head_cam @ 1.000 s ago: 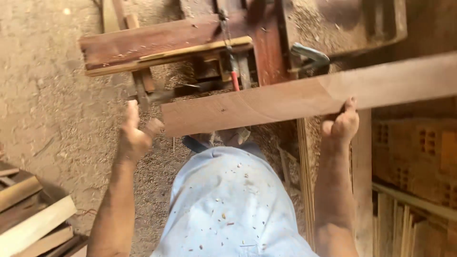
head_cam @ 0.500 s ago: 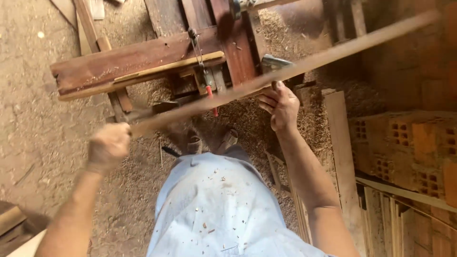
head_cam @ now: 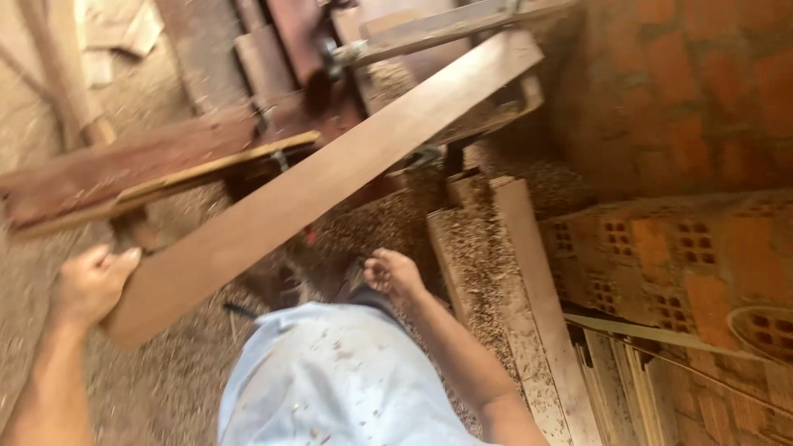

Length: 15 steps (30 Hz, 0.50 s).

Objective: Routing the edges of a wooden plank using a stationary router table and adjusting clamps as needed.

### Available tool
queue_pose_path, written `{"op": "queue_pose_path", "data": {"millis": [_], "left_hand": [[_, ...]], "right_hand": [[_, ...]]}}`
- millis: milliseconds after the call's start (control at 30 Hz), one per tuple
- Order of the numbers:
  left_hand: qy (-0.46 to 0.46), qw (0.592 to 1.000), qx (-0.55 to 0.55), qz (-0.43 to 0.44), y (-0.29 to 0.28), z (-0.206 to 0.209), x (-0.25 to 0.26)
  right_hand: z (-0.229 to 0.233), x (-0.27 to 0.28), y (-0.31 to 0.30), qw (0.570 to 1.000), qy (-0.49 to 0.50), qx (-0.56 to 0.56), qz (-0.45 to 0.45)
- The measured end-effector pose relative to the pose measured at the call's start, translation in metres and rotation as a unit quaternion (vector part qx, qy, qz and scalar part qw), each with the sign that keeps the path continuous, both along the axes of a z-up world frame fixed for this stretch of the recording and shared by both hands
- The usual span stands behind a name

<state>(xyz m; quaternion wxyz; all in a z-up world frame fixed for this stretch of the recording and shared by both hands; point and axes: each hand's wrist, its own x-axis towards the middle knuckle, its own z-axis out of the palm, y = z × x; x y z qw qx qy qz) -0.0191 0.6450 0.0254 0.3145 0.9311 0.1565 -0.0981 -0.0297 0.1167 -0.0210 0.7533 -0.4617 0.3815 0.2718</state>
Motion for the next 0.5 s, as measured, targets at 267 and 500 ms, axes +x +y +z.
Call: {"op": "queue_pose_path", "data": {"millis": [267, 500], "left_hand": [[0.088, 0.988, 0.123, -0.021, -0.001, -0.042, -0.024], [0.027, 0.933, 0.32, -0.163, -0.025, 0.007, -0.081]], "right_hand": [[-0.014, 0.026, -0.014, 0.997, -0.036, 0.044, 0.043], [0.041, 0.094, -0.009, 0.973, -0.152, 0.161, -0.071]]}}
